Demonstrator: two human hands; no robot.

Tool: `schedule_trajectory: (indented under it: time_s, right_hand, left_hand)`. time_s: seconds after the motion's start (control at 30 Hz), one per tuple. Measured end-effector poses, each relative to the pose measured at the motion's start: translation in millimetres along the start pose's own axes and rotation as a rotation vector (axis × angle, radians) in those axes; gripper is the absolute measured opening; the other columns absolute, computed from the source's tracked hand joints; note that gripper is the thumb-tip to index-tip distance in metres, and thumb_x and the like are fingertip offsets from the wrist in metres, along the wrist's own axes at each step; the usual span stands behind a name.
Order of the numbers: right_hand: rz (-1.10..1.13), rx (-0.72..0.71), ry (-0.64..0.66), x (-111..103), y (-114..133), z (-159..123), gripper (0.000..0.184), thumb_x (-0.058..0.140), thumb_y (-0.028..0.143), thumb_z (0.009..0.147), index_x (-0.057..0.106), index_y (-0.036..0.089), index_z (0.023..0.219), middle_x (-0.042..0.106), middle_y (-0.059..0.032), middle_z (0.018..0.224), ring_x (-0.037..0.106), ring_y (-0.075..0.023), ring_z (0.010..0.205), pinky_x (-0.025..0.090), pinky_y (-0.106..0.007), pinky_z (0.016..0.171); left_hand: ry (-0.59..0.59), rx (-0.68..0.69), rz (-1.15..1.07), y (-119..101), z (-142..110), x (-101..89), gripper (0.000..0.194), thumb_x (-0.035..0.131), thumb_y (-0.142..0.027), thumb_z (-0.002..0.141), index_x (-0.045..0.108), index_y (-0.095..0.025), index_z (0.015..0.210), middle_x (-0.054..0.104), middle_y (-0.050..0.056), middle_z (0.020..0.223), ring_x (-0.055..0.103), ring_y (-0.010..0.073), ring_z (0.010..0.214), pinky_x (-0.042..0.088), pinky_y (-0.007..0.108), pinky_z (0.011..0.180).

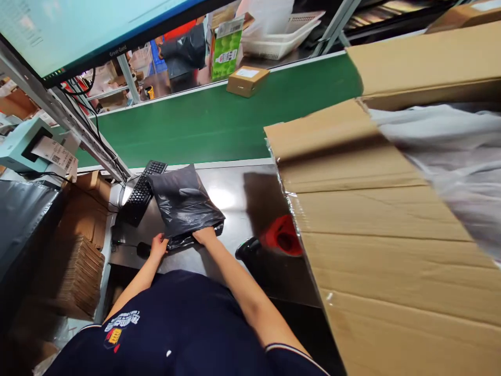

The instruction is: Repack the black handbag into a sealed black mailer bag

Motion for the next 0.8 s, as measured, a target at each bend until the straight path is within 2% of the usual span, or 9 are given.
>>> schedule_trajectory:
  time_s: [0.07,0.13,0.3,0.4,0.5,0.57,0.67,0.73,0.8]
  right_hand:
    - [-0.009,-0.010,-0.015,9,1,-27,0.042,0.049,0.029,0.099,0.077,0.006,0.121,0.072,-0.0275,0.135,0.061,-0.0431,0.134,0.039,-0.064,0.122]
    - [0.043,-0.095,-0.007,24,12,-54,0.047,0.047,0.033,0.102,0.071,0.009,0.135,0.066,-0.0237,0.148,0.053,-0.0418,0.145,0.034,-0.067,0.126]
    - [0.353,-0.271,0.102,53,66,-82,0.043,0.049,0.029,0.100,0.075,0.015,0.132,0.073,-0.0163,0.140,0.062,-0.0347,0.139,0.044,-0.059,0.123]
    - [0.513,-0.124,0.034,45,71,-92,0.042,0.053,0.030,0.100,0.076,0.017,0.133,0.076,-0.0139,0.136,0.067,-0.0311,0.132,0.050,-0.046,0.119]
    - [0.578,0.230,-0.191,35,34,-135,0.038,0.057,0.028,0.098,0.079,0.019,0.127,0.080,-0.0112,0.127,0.074,-0.0283,0.120,0.056,-0.038,0.109]
    - [0.603,0.560,-0.409,38,0,-198,0.036,0.058,0.026,0.095,0.080,0.020,0.123,0.082,-0.0099,0.122,0.077,-0.0268,0.112,0.059,-0.036,0.103]
    - [0.593,1.178,-0.766,62,-18,-353,0.039,0.055,0.026,0.094,0.077,0.020,0.125,0.081,-0.0116,0.124,0.078,-0.0255,0.107,0.063,-0.038,0.098]
    - [0.551,1.622,-0.959,91,14,-476,0.044,0.052,0.026,0.093,0.073,0.017,0.131,0.077,-0.0168,0.130,0.076,-0.0281,0.113,0.062,-0.043,0.101]
    - [0.518,2.034,-1.088,125,77,-586,0.050,0.051,0.026,0.093,0.069,0.010,0.137,0.073,-0.0254,0.131,0.073,-0.0344,0.120,0.059,-0.050,0.105]
  left_hand:
    - [0.040,-0.078,-0.059,9,-8,0.2,0.027,0.074,-0.036,0.092,0.070,-0.014,0.107,0.077,0.005,0.081,0.073,0.0153,0.062,0.060,0.025,0.058]
    - [0.061,-0.150,-0.085,19,-19,-0.1,0.026,0.078,-0.038,0.091,0.068,-0.014,0.098,0.074,0.003,0.075,0.073,0.0138,0.060,0.059,0.023,0.058]
    - [0.075,-0.197,0.083,25,-37,-11.6,0.017,0.061,-0.029,0.100,0.067,-0.017,0.090,0.076,0.006,0.080,0.074,0.0156,0.066,0.059,0.026,0.064]
    - [0.144,-0.063,0.352,7,-40,-14.6,0.026,0.060,-0.032,0.100,0.067,-0.019,0.079,0.076,0.010,0.084,0.077,0.0243,0.086,0.058,0.034,0.077]
    - [0.385,0.173,0.647,-16,-40,7.5,0.037,0.067,-0.033,0.094,0.061,-0.021,0.060,0.072,0.010,0.075,0.075,0.0297,0.091,0.055,0.039,0.082]
    - [0.623,0.358,0.820,-28,-45,36.4,0.043,0.066,-0.035,0.095,0.058,-0.021,0.055,0.067,0.006,0.065,0.072,0.0263,0.081,0.053,0.037,0.079]
    - [0.969,0.639,1.012,-41,-74,85.3,0.041,0.060,-0.036,0.100,0.064,-0.020,0.062,0.068,0.002,0.066,0.070,0.0204,0.076,0.051,0.031,0.076]
    - [1.155,0.811,1.094,-46,-107,112.4,0.034,0.058,-0.034,0.101,0.070,-0.020,0.073,0.074,0.002,0.075,0.072,0.0197,0.082,0.051,0.029,0.078]
    - [1.248,0.964,1.165,-48,-141,131.1,0.027,0.057,-0.034,0.100,0.075,-0.021,0.084,0.078,0.003,0.085,0.075,0.0207,0.089,0.053,0.029,0.081]
Point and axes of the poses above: each hand's wrist, its own z-axis towards the middle knuckle, its own x-axis out of the palm, y = z × x, the point moved 4 cm from there along z, towards the middle knuckle
